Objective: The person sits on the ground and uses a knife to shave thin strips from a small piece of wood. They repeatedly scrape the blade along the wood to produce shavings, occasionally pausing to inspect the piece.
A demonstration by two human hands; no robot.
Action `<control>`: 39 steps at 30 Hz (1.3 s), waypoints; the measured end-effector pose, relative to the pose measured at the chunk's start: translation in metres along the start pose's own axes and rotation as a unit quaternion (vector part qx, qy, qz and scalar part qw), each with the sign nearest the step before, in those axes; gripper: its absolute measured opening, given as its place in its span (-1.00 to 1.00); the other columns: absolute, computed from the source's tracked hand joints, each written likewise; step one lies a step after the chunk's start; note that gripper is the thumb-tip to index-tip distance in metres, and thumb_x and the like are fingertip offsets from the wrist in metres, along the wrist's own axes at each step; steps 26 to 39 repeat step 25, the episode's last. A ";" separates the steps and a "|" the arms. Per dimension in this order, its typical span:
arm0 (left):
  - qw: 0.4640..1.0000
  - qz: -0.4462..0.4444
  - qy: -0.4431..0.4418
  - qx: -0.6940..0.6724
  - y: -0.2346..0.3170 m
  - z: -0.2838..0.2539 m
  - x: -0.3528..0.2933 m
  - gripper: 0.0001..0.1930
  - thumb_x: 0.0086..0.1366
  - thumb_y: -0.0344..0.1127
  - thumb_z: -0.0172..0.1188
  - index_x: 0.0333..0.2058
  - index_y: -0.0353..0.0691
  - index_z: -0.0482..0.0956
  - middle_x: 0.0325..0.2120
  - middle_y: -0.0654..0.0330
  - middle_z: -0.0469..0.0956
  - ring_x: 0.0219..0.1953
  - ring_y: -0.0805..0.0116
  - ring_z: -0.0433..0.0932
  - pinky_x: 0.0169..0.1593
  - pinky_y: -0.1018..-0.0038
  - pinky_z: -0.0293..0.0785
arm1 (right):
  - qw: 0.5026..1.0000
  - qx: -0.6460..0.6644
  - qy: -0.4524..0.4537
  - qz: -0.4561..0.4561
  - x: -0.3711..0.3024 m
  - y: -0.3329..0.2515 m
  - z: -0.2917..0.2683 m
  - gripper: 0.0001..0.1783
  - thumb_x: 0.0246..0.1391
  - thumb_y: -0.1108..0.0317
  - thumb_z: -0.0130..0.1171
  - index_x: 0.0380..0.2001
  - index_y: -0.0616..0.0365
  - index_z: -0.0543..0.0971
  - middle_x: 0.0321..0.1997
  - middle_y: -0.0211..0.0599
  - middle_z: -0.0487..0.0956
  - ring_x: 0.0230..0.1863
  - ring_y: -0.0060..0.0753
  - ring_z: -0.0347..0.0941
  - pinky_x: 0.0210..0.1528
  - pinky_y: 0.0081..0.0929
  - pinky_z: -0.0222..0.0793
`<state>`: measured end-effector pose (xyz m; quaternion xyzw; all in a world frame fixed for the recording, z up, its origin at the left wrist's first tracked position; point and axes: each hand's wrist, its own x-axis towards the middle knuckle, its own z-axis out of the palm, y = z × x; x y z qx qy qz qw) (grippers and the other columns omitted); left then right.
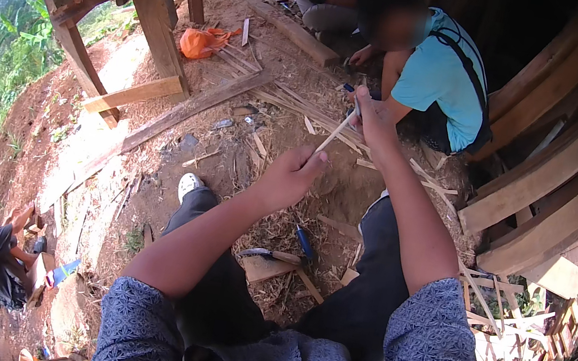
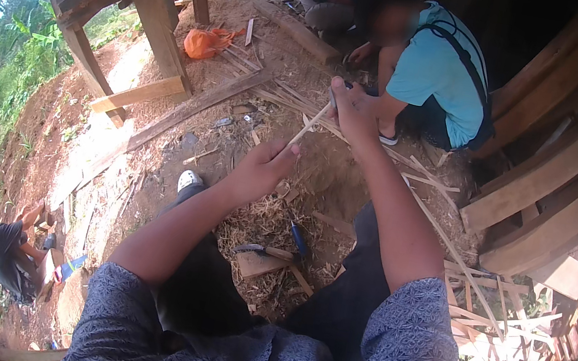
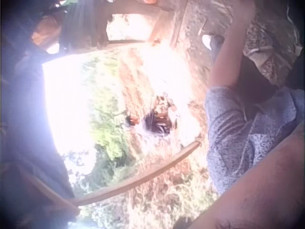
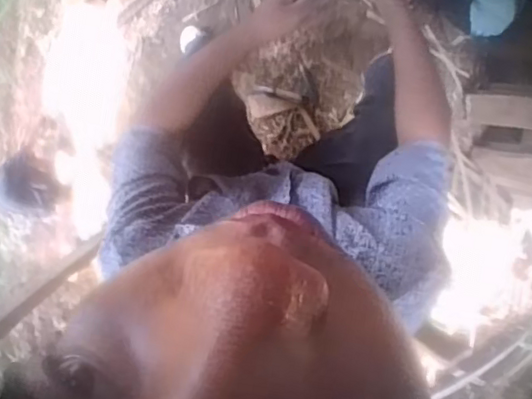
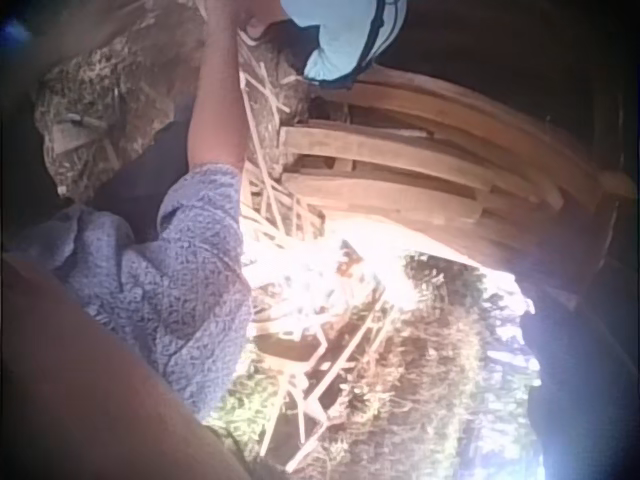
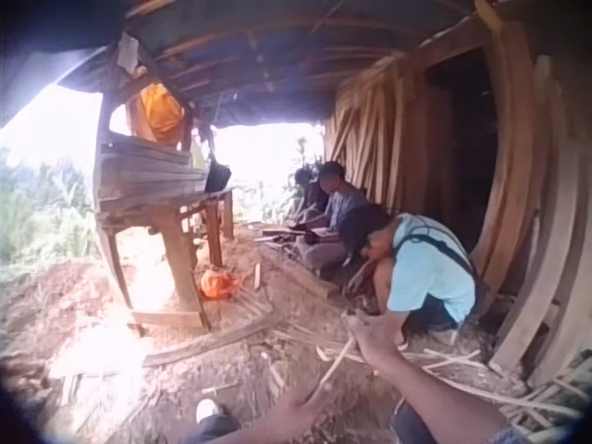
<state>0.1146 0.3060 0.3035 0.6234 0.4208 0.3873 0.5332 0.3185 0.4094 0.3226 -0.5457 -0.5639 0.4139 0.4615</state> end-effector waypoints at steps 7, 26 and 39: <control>0.997 0.001 -0.003 0.075 0.010 0.004 -0.004 -0.58 0.53 -0.06 0.02 -0.44 -0.27 0.42 -0.69 0.36 0.27 -0.61 0.54 0.26 -0.50 0.37 0.22 | 0.993 -0.081 -0.002 -0.089 0.001 0.012 -0.013 -0.17 0.16 -0.49 0.04 -0.66 0.14 0.50 -0.73 -0.53 0.29 -0.66 -0.59 0.24 -0.47 -0.50 0.18; 0.990 0.057 -0.001 0.126 0.012 0.000 -0.011 -0.64 0.52 -0.12 0.04 -0.40 -0.29 0.46 -0.69 0.25 0.34 -0.60 0.45 0.31 -0.47 0.32 0.26 | 0.992 -0.075 -0.078 -0.068 -0.033 0.008 0.022 -0.39 0.17 -0.19 0.26 -0.62 0.19 0.58 -0.68 -0.55 0.42 -0.60 -0.70 0.26 -0.47 -0.53 0.16; 0.990 0.057 -0.001 0.126 0.012 0.000 -0.011 -0.64 0.52 -0.12 0.04 -0.40 -0.29 0.46 -0.69 0.25 0.34 -0.60 0.45 0.31 -0.47 0.32 0.26 | 0.992 -0.075 -0.078 -0.068 -0.033 0.008 0.022 -0.39 0.17 -0.19 0.26 -0.62 0.19 0.58 -0.68 -0.55 0.42 -0.60 -0.70 0.26 -0.47 -0.53 0.16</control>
